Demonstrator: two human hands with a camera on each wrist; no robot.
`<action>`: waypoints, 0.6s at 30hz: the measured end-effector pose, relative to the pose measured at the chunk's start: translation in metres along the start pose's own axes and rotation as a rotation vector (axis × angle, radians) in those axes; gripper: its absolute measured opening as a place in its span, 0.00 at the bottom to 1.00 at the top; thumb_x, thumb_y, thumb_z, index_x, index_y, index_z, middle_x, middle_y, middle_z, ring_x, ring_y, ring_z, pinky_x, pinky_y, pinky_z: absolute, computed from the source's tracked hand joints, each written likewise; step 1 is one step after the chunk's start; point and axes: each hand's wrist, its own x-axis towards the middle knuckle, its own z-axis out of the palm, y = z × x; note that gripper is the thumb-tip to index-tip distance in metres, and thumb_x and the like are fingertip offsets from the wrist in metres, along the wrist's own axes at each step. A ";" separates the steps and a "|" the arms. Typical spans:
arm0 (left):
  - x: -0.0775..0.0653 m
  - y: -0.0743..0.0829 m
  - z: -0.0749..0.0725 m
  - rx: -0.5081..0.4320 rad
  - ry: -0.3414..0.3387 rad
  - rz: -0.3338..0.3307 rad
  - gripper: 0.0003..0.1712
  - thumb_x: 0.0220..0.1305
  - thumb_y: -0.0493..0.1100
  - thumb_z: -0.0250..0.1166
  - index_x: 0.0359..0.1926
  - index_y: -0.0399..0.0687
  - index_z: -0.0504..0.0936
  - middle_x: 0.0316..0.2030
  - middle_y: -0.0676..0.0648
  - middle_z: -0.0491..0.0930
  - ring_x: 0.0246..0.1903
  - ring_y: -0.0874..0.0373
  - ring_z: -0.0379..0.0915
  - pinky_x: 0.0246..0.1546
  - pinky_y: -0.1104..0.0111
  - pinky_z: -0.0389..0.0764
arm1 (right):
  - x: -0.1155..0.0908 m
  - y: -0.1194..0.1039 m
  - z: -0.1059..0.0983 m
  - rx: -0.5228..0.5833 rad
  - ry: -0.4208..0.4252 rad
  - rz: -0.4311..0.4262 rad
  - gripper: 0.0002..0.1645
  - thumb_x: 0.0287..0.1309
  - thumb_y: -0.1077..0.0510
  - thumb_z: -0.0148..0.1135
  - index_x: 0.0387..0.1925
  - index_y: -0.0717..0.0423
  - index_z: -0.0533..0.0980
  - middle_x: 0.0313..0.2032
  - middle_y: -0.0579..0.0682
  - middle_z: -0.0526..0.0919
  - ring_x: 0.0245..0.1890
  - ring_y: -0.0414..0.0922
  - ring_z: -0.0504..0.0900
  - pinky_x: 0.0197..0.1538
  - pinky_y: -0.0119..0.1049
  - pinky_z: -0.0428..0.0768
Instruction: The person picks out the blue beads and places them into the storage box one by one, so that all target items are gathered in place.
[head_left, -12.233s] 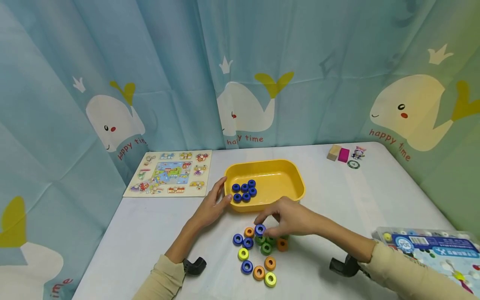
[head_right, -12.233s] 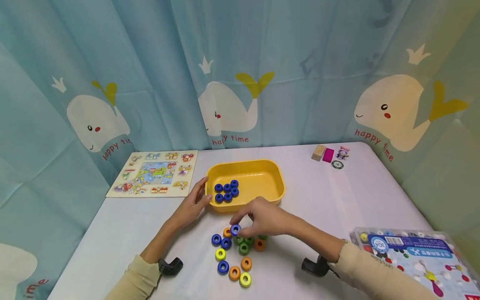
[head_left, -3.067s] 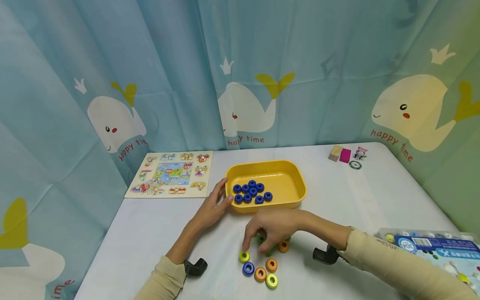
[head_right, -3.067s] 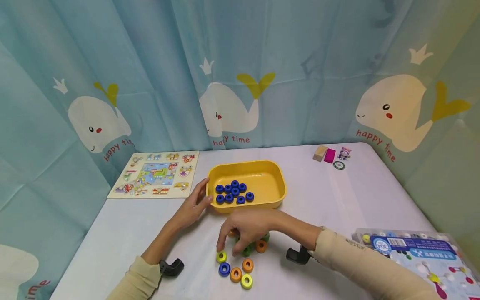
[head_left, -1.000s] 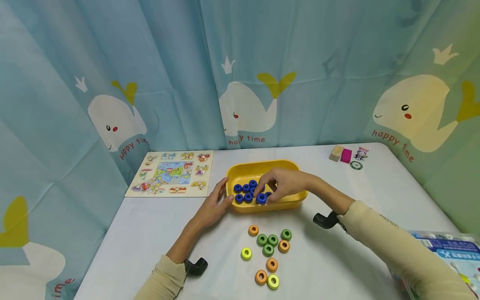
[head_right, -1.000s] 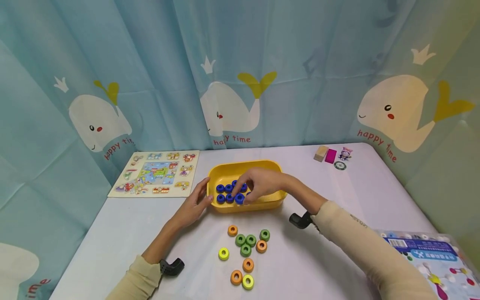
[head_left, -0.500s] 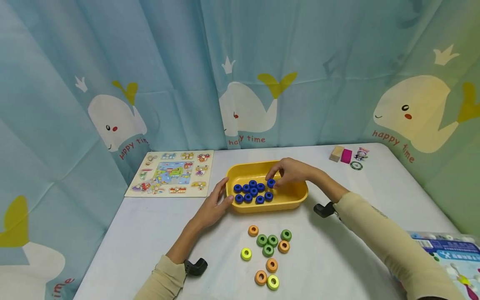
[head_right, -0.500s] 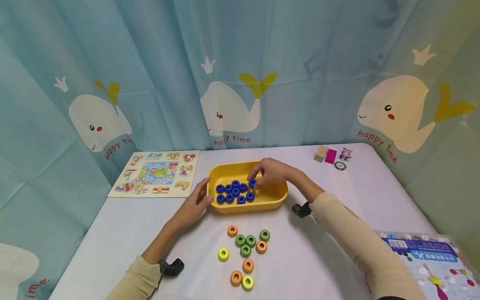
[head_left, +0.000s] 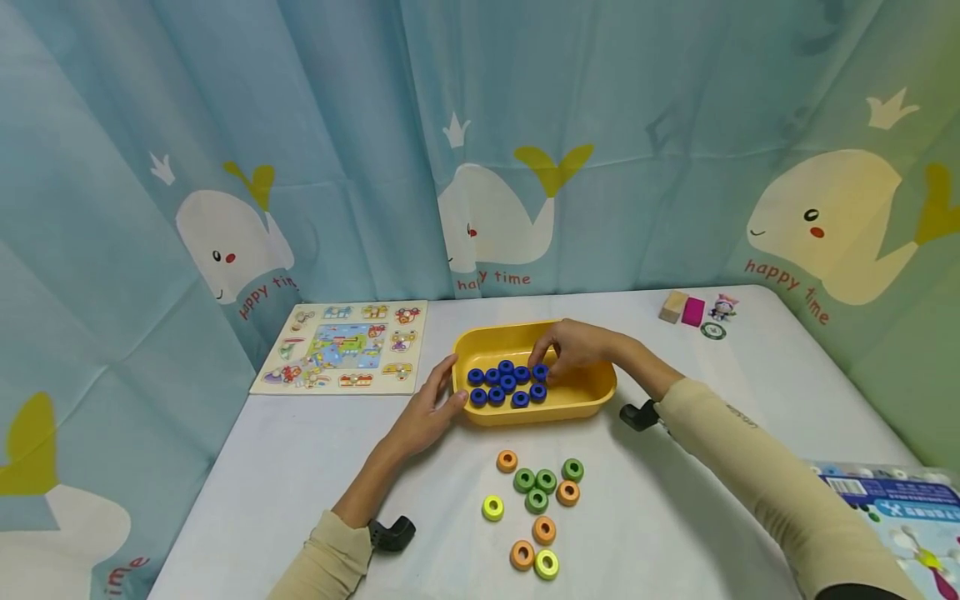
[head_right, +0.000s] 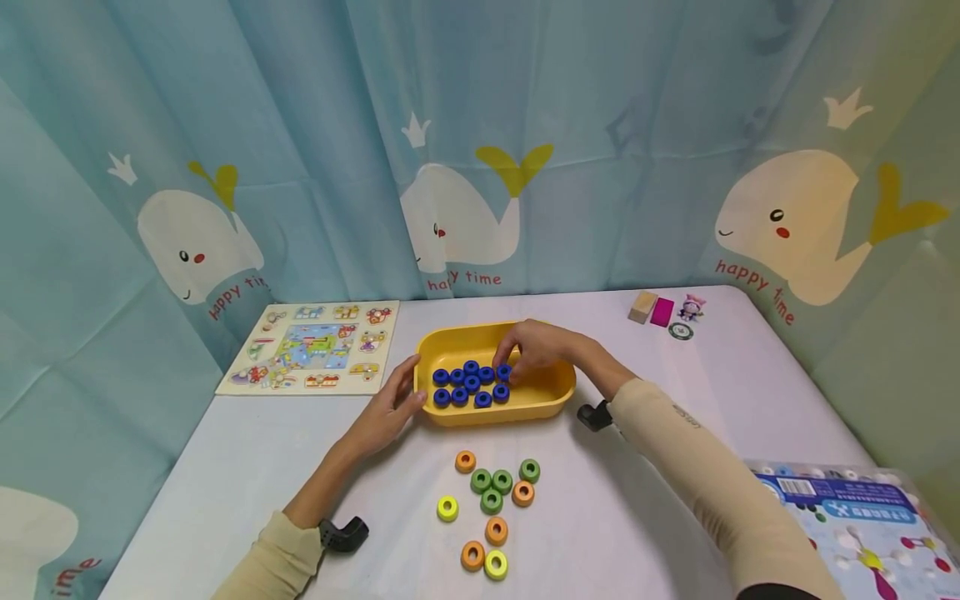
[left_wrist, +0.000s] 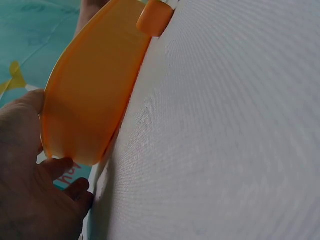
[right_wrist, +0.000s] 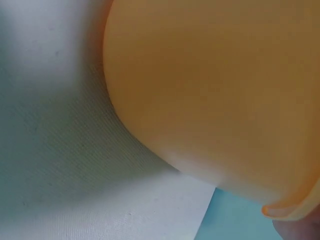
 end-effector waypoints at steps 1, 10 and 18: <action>-0.002 0.005 -0.001 -0.003 -0.003 0.002 0.37 0.67 0.52 0.55 0.72 0.60 0.50 0.69 0.53 0.53 0.66 0.56 0.51 0.64 0.56 0.53 | 0.000 0.000 0.001 0.001 -0.003 -0.005 0.15 0.46 0.56 0.72 0.39 0.42 0.83 0.38 0.35 0.82 0.36 0.47 0.75 0.34 0.36 0.77; -0.006 0.020 -0.002 -0.004 -0.015 0.002 0.37 0.68 0.53 0.54 0.72 0.55 0.50 0.69 0.50 0.52 0.66 0.55 0.50 0.65 0.57 0.52 | 0.000 -0.001 0.005 -0.058 -0.014 -0.006 0.17 0.44 0.57 0.74 0.40 0.44 0.83 0.38 0.36 0.82 0.41 0.44 0.78 0.43 0.35 0.77; 0.003 -0.011 0.001 0.022 -0.011 -0.011 0.37 0.66 0.57 0.55 0.71 0.68 0.49 0.68 0.59 0.52 0.65 0.60 0.51 0.64 0.57 0.53 | -0.001 -0.004 0.005 -0.046 0.018 0.036 0.17 0.46 0.54 0.72 0.42 0.44 0.82 0.39 0.38 0.82 0.39 0.42 0.78 0.42 0.35 0.77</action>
